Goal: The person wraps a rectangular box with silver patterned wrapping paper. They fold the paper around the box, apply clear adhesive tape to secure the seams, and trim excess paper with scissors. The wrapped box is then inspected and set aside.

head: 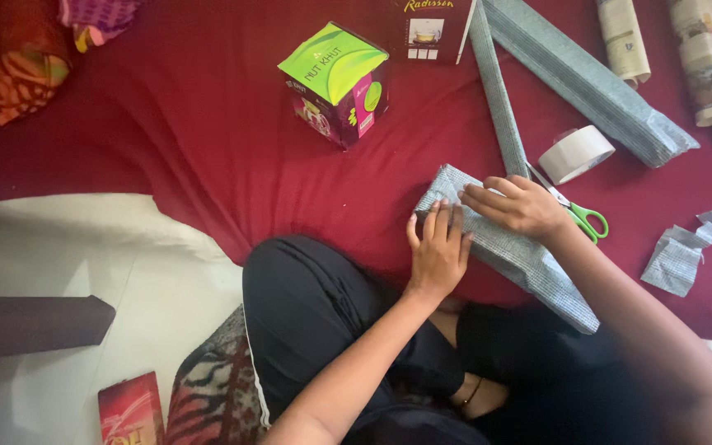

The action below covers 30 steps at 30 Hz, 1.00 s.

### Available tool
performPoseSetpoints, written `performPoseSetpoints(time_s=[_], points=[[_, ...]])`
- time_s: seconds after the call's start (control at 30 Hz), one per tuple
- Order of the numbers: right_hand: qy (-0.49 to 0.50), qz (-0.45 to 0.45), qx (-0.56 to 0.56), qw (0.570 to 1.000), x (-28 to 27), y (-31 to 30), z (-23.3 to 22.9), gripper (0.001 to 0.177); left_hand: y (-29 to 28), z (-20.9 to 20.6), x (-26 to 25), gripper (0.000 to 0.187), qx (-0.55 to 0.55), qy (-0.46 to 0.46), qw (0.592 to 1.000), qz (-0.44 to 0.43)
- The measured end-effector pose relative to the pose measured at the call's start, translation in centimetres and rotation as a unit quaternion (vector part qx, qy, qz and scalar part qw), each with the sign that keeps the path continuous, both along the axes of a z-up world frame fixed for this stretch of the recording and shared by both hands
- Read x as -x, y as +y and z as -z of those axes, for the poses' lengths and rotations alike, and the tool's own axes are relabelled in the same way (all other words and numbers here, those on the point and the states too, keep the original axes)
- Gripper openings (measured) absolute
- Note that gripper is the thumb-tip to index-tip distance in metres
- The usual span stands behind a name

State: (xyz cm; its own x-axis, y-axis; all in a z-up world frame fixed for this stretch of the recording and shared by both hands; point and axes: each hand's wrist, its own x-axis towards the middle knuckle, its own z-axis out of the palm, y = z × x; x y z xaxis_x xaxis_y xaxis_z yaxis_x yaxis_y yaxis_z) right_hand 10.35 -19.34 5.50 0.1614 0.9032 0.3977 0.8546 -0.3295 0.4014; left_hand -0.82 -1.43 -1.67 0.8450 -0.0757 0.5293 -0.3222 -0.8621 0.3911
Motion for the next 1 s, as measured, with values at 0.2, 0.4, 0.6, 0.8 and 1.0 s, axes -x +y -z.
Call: performPoseSetpoints(time_s=[0.2, 0.4, 0.6, 0.8, 1.0], points=[[0.027, -0.015, 0.021, 0.999, -0.3, 0.0, -0.4, 0.048, -0.3, 0.4, -0.1, 0.051, 0.009, 0.006, 1.000, -0.001], [0.074, -0.026, 0.024, 0.997, -0.5, -0.1, -0.9, 0.051, -0.1, 0.6, -0.1, 0.051, 0.012, 0.006, 1.000, 0.004], [0.116, -0.032, 0.027, 0.992, -0.8, -0.1, -0.6, 0.049, -0.2, 0.7, 0.1, 0.052, 0.013, -0.002, 1.000, -0.003], [0.169, -0.023, 0.043, 0.984, -1.4, 0.3, -0.8, 0.047, 0.0, 0.6, 0.1, 0.055, 0.010, -0.019, 1.000, -0.007], [0.209, -0.030, 0.048, 0.976, -1.4, 0.7, -1.4, 0.051, -0.1, 1.0, 0.1, 0.046, 0.026, -0.052, 0.998, -0.005]])
